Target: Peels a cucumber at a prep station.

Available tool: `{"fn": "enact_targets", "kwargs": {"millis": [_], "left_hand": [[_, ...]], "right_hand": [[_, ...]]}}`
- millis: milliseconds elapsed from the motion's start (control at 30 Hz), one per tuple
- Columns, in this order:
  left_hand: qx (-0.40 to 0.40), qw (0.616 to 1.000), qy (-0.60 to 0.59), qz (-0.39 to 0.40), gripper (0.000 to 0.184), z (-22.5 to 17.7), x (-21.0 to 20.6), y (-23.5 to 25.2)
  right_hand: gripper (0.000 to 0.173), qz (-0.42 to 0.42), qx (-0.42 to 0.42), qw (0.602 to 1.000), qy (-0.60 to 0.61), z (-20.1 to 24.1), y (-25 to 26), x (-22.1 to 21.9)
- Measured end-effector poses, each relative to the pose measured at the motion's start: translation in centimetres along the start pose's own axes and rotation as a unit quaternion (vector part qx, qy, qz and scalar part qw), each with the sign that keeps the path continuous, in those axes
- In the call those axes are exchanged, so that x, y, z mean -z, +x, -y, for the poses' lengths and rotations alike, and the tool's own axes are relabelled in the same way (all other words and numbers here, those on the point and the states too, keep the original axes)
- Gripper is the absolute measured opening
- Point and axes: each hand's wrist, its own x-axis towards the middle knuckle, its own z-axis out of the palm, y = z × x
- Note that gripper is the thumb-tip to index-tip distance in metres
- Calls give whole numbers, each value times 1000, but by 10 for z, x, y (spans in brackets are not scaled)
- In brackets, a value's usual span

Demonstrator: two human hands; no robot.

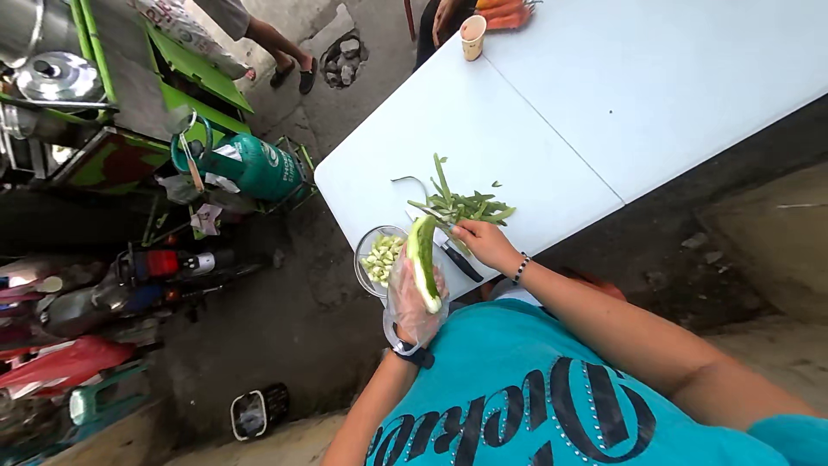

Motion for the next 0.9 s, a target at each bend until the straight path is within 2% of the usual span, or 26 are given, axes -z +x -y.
{"fn": "enact_targets", "kwargs": {"millis": [133,200,267,367,467,567,633,800,900], "left_hand": [[-29,996,78,-10,43,-5,3,8],[-61,987,148,-22,57,-4,9,16],[-88,971,216,-49,62,0,14,23],[-130,942,301,-71,62,1,20,31],[-151,932,321,-80,58,-2,19,39],[-158,936,306,-71,59,-6,18,47],[-155,925,340,-62,61,-10,17,49],[-162,904,392,-57,63,-8,9,53],[-164,891,420,-51,66,-6,7,55]], "right_hand": [[42,-1,-46,999,4,-27,5,1],[40,-16,-35,999,29,-27,3,1],[37,-31,18,999,38,-22,-5,1],[36,-59,118,991,-18,-17,-21,3],[39,-79,167,978,-101,-24,-30,5],[36,-90,141,973,-161,-33,-27,11],[33,-101,123,974,-164,-37,-27,14],[36,-157,202,953,-165,-24,-38,14],[34,-162,192,945,-207,-19,-37,19]]}}
